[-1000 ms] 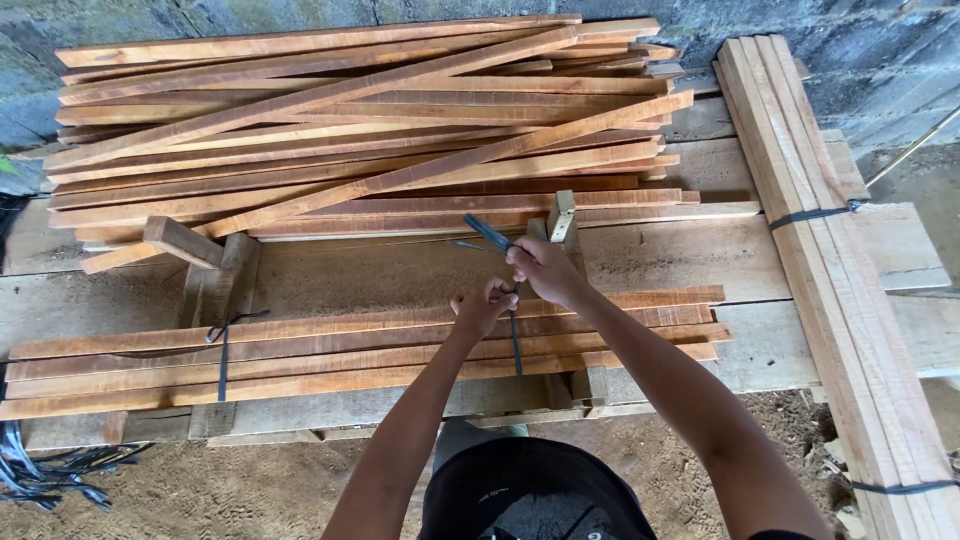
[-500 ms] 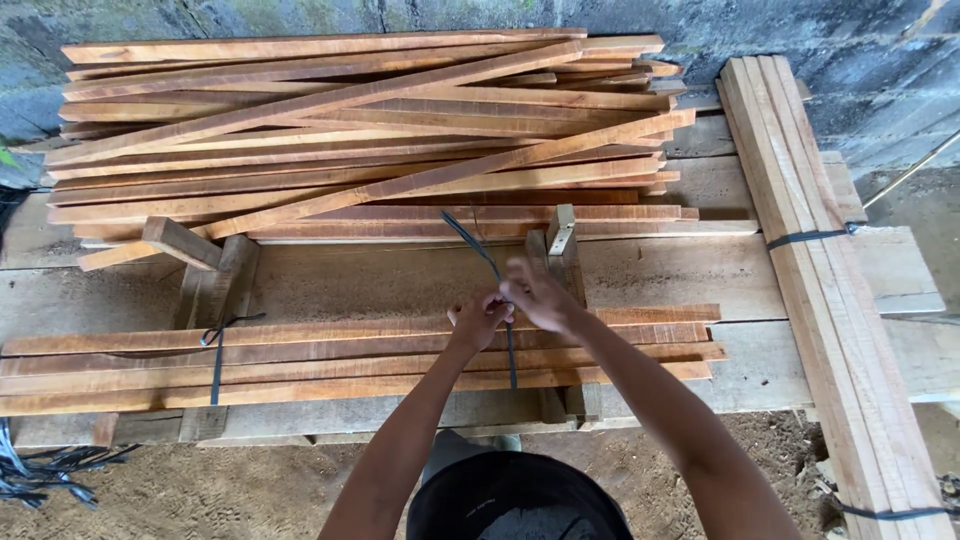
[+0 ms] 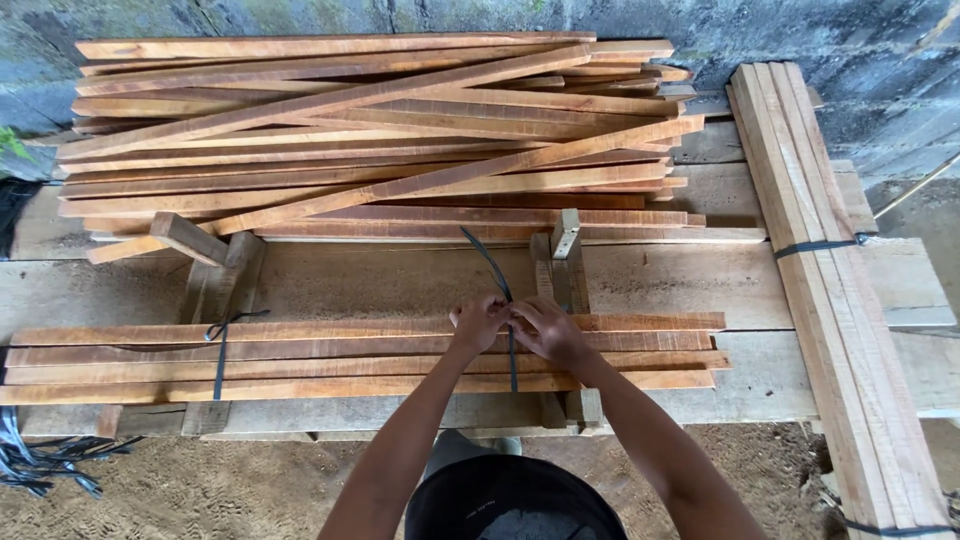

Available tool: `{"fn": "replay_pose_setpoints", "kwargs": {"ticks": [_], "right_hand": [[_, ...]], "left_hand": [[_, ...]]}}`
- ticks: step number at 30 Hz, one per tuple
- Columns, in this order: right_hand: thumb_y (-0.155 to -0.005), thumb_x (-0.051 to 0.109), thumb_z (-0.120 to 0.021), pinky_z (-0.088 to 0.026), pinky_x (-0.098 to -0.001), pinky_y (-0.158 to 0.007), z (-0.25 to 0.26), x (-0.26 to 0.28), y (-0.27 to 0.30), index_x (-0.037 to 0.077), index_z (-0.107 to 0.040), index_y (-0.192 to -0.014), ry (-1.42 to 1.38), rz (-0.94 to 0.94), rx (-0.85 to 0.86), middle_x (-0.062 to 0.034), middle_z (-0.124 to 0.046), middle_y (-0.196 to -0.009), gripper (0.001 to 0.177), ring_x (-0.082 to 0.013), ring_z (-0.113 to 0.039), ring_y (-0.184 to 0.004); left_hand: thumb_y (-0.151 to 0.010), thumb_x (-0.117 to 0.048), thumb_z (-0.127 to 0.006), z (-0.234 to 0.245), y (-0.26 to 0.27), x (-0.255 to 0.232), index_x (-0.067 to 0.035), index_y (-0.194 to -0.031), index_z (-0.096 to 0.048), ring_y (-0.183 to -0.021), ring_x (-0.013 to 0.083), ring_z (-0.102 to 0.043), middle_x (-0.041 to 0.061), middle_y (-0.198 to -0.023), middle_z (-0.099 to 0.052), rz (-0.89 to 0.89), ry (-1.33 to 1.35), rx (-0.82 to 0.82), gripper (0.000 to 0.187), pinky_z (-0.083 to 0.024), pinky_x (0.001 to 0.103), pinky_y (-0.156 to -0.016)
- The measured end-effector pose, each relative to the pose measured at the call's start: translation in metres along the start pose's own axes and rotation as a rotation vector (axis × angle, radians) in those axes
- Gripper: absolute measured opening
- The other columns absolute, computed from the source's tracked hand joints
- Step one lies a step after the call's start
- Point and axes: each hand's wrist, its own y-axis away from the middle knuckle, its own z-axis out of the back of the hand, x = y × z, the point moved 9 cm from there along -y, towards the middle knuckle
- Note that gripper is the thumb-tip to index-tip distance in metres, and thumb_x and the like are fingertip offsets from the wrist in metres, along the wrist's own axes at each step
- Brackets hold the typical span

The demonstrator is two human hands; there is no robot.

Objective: The recorder is bundling long thin wooden strips together using plastic straps.

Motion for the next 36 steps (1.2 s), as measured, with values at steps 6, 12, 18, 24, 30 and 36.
{"fn": "replay_pose_setpoints", "kwargs": {"ticks": [6, 12, 18, 24, 30, 36], "right_hand": [[-0.095, 0.013, -0.072, -0.060, -0.0413, -0.077, 0.021, 0.023, -0.008, 0.008, -0.067, -0.122, 0.077, 0.066, -0.105, -0.0107, -0.063, -0.093, 0.027, -0.0264, -0.070, -0.084], [-0.097, 0.014, -0.071, -0.059, -0.0383, -0.072, 0.033, 0.035, -0.013, 0.009, -0.070, -0.113, 0.112, 0.090, -0.157, -0.0089, -0.063, -0.087, 0.017, -0.0235, -0.069, -0.077], [-0.097, 0.010, -0.068, -0.055, -0.0365, -0.067, 0.030, 0.030, -0.010, 0.009, -0.070, -0.118, 0.135, 0.104, -0.163, -0.0081, -0.061, -0.084, 0.021, -0.0217, -0.065, -0.071], [-0.096, 0.005, -0.067, -0.054, -0.0393, -0.064, 0.034, 0.038, -0.014, 0.006, -0.068, -0.113, 0.101, 0.112, -0.140, -0.0099, -0.059, -0.085, 0.017, -0.0238, -0.063, -0.070], [-0.098, 0.006, -0.065, -0.051, -0.0383, -0.065, 0.029, 0.034, -0.012, 0.006, -0.068, -0.112, 0.057, 0.087, -0.081, -0.0083, -0.056, -0.085, 0.014, -0.0230, -0.060, -0.071], [-0.100, 0.006, -0.063, -0.053, -0.0392, -0.066, 0.032, 0.034, -0.011, 0.005, -0.068, -0.112, 0.016, 0.063, -0.065, -0.0094, -0.056, -0.087, 0.013, -0.0247, -0.061, -0.073]], "left_hand": [[-0.105, -0.047, -0.063, -0.001, 0.001, 0.001, -0.016, -0.117, -0.064, -0.121, 0.0368, -0.066, 0.011, -0.111, -0.074, -0.096, 0.094, -0.024, 0.034, -0.026, 0.058, -0.115], [-0.106, -0.040, -0.066, 0.012, 0.022, -0.014, -0.013, -0.125, -0.055, -0.120, 0.0350, -0.067, 0.014, -0.121, -0.072, -0.028, 0.271, 0.023, 0.035, -0.049, 0.056, -0.100], [-0.095, -0.030, -0.078, 0.012, 0.016, 0.003, -0.014, -0.134, -0.041, -0.119, 0.0346, -0.067, 0.015, -0.116, -0.071, -0.008, 0.352, 0.011, 0.057, -0.050, 0.056, -0.098], [-0.098, -0.022, -0.070, 0.027, 0.046, -0.034, -0.017, -0.130, -0.035, -0.123, 0.0396, -0.062, 0.013, -0.116, -0.074, -0.040, 0.298, -0.085, 0.047, -0.045, 0.061, -0.103], [-0.102, -0.018, -0.064, 0.040, 0.065, -0.056, -0.016, -0.125, -0.035, -0.130, 0.0482, -0.054, 0.017, -0.119, -0.071, -0.120, 0.295, -0.161, 0.037, -0.048, 0.070, -0.098], [-0.101, -0.022, -0.068, 0.023, 0.051, -0.024, -0.017, -0.116, -0.033, -0.138, 0.0518, -0.036, 0.018, -0.125, -0.054, -0.052, 0.321, -0.221, 0.038, -0.053, 0.069, -0.091]]}}
